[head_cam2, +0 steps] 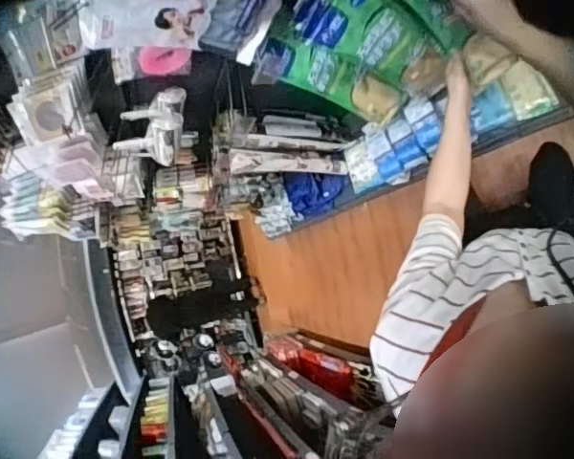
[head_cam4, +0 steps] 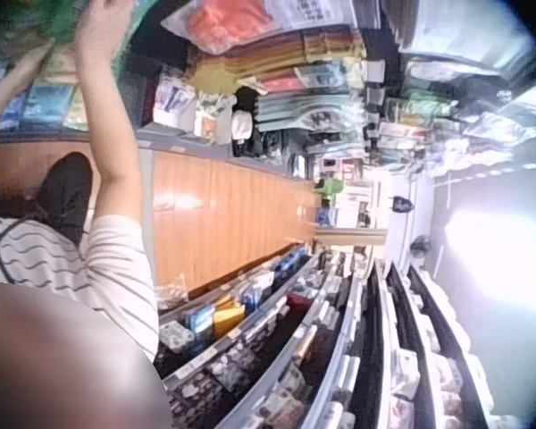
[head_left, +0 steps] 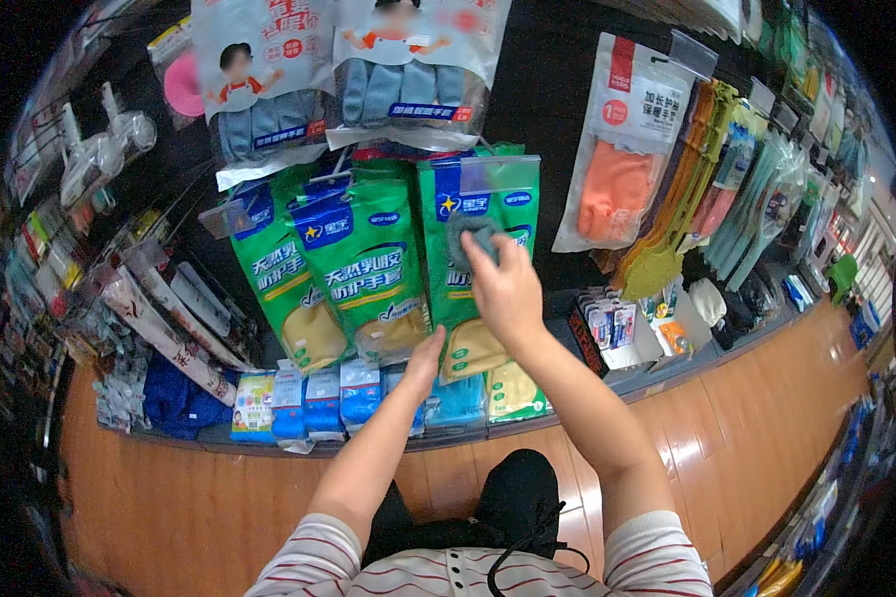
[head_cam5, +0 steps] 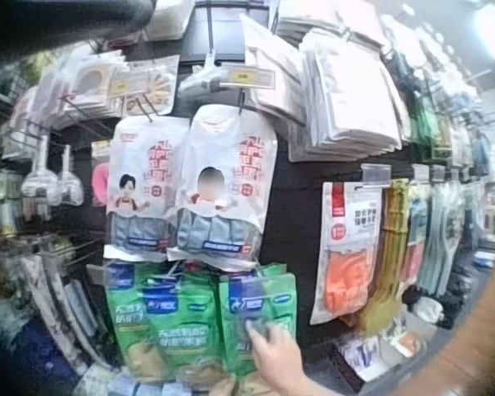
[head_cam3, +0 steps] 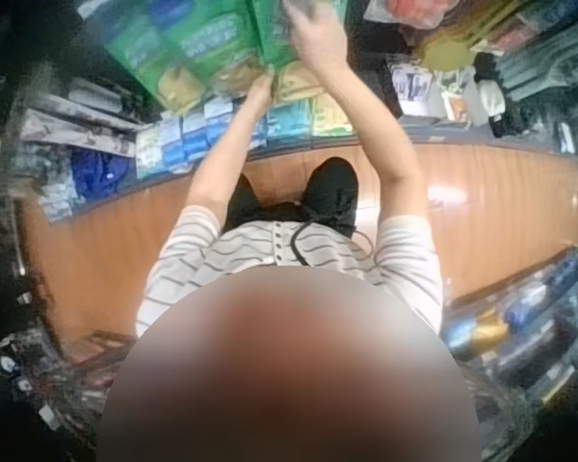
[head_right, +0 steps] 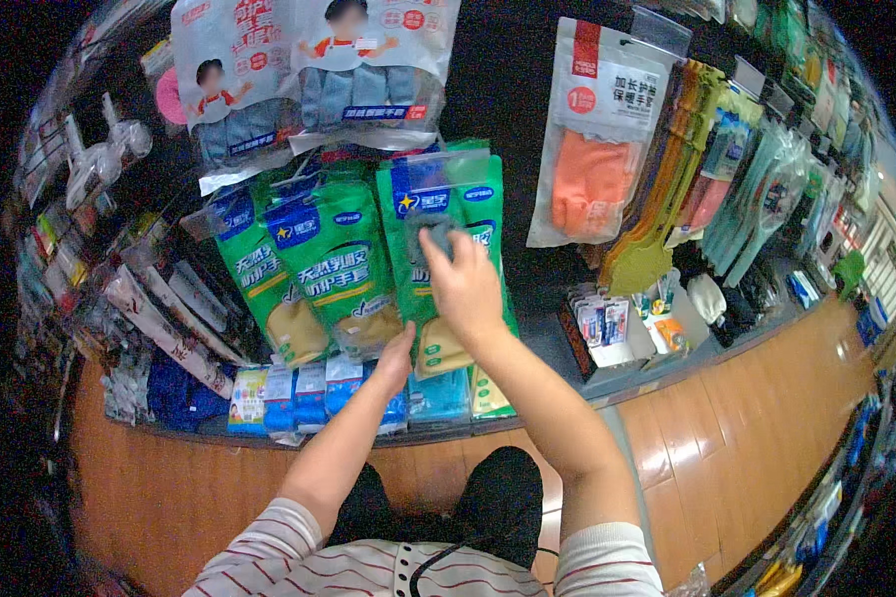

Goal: The person organizes retail products on a store shelf, using a dark cloth to wipe packaging. They handle multiple packages of gloves and cleaning supplies, aligning them and adjusting their positions on the shelf.

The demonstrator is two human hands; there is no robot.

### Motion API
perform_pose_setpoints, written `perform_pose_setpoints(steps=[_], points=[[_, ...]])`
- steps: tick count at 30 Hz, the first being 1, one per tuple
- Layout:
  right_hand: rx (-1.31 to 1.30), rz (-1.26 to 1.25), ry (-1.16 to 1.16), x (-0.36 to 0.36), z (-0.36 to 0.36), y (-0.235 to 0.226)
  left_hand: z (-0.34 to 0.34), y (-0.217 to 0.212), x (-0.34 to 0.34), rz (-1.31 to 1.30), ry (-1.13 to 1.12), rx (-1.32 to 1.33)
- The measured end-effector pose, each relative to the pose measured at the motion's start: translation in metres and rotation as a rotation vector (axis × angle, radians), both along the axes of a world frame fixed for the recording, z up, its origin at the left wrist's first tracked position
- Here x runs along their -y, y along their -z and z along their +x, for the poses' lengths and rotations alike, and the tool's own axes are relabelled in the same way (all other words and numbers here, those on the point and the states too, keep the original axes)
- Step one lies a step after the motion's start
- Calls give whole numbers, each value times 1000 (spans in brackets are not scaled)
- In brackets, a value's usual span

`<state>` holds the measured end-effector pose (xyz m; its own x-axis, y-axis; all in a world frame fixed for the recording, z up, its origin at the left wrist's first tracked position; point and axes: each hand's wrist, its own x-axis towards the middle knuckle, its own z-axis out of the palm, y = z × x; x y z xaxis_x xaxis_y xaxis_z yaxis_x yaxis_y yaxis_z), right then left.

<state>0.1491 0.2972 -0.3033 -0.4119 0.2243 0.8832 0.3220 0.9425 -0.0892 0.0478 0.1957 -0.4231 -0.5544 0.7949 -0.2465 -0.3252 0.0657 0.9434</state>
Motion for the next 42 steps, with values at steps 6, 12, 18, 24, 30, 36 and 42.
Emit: perform_pose_setpoints(steps=[6, 12, 18, 24, 30, 36, 42], points=[[420, 22, -212, 27, 12, 54, -27, 43, -8, 97, 109, -54], [145, -243, -316, 48, -6, -12, -42, 67, 3, 100, -124, -671], [-55, -151, -182, 57, -64, -53, -40, -40, 57, 308, -659, -1026], [77, -63, -29, 64, -86, -20, -99, -43, 50, 263, -715, -1054], [146, -4, -215, 73, -84, 6, -117, -44, 60, 339, -300, -590], [45, 263, -159, 82, -103, -42, -113, -51, 70, 315, -206, -490], [183, 226, -272, 85, -97, 0, -120, -38, 80, 437, -23, -142]])
